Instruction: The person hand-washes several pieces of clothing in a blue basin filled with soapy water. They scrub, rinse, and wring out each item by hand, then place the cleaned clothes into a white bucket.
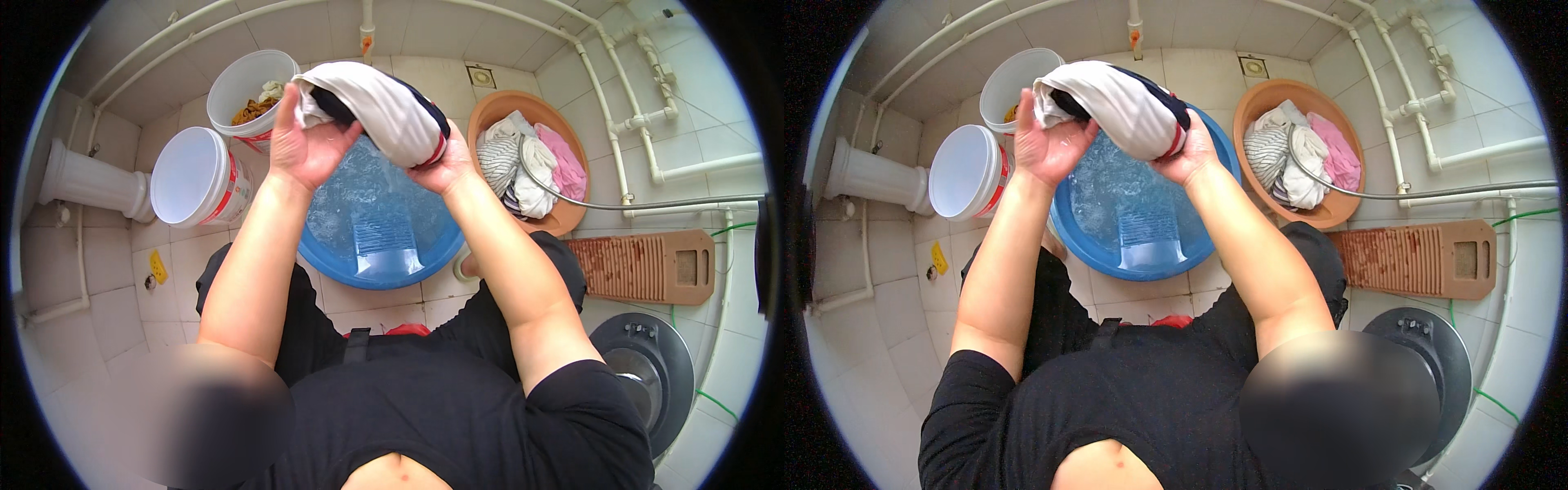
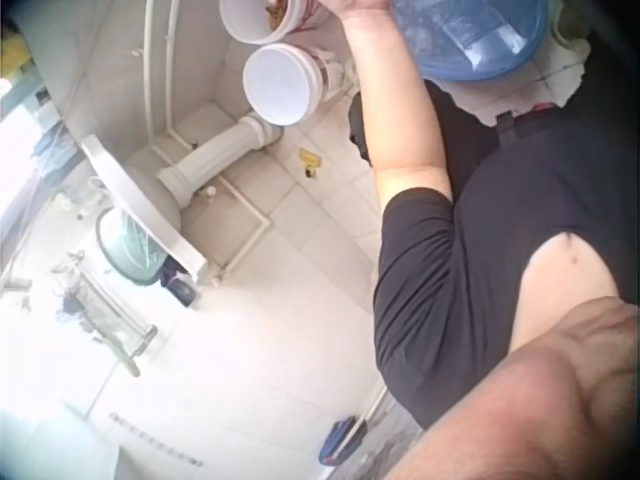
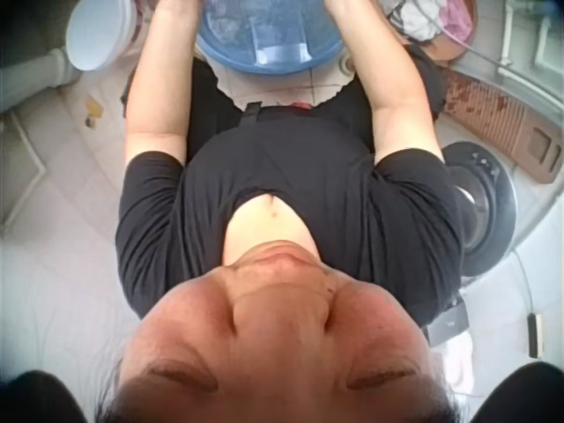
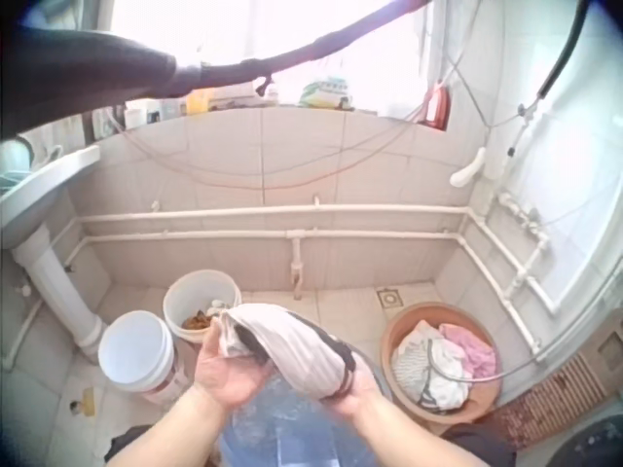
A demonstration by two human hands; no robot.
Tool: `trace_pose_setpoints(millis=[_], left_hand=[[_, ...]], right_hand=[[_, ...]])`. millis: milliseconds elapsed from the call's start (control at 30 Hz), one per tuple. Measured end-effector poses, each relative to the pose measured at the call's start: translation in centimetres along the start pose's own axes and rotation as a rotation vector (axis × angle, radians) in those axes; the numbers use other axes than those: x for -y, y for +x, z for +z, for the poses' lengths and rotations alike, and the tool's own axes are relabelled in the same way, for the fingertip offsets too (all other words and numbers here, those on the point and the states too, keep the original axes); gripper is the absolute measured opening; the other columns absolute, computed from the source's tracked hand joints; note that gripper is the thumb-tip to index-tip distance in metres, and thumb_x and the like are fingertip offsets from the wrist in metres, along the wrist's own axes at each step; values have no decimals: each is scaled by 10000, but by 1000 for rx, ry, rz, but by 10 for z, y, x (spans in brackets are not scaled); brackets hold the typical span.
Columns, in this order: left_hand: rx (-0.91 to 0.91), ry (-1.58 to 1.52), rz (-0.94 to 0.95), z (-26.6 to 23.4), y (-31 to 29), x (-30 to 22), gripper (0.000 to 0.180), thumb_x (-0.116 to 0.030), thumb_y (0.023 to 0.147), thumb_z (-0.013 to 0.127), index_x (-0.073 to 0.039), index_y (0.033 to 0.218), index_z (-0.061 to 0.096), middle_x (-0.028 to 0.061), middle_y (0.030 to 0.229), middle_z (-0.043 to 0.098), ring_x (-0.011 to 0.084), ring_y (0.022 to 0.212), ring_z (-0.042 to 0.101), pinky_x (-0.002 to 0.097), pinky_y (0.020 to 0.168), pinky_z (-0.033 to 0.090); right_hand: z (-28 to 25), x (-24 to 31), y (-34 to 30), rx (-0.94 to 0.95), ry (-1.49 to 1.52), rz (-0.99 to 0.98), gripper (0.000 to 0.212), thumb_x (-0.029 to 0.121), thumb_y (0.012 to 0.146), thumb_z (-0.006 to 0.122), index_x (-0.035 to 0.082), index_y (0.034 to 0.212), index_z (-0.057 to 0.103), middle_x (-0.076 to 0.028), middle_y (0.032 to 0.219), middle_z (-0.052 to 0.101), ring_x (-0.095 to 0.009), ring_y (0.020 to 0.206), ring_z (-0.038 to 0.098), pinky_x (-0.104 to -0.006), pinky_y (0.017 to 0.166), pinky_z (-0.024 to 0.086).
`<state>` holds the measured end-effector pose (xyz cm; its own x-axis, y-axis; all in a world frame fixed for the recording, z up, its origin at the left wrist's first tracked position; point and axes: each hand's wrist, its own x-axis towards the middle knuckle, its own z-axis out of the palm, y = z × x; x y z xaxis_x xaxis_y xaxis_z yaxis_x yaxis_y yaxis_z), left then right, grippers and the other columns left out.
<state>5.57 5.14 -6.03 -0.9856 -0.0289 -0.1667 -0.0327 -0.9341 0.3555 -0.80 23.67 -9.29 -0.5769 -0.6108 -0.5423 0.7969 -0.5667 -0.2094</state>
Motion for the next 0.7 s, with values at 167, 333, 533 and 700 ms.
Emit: trace_pose_setpoints(millis=[167,333,533,700], left_hand=[[-228,245,27,-46,21,14,550,-441,763,617,-82,1161,492,86,1145,550,254,1060,511,425,938,373],[-92,-63,-217,-36,2,37,632,-600,695,585,-117,1101,545,71,1131,558,245,1045,519,441,938,378],[-36,98,18,-27,14,11,482,-287,735,652,-53,1119,478,143,1054,557,281,933,569,438,843,463],[33,512,141,-1,1,8,305,-99,733,632,-10,1002,517,117,860,605,201,800,596,327,723,491]], right_hand=[[32,-27,-16,159,-113,54,400,371,798,450,138,1107,551,-38,1136,563,-226,1049,517,-413,938,368],[17,-35,-18,175,-107,204,421,382,822,428,114,1123,551,-55,1140,562,-235,1018,544,-391,915,402],[-8,-40,-6,214,-32,368,480,426,811,471,101,1160,520,-62,1123,570,-222,1007,556,-367,911,416],[-28,-27,-9,500,-255,532,758,687,753,372,135,1271,401,-129,1265,438,-334,1110,464,-569,932,319]])
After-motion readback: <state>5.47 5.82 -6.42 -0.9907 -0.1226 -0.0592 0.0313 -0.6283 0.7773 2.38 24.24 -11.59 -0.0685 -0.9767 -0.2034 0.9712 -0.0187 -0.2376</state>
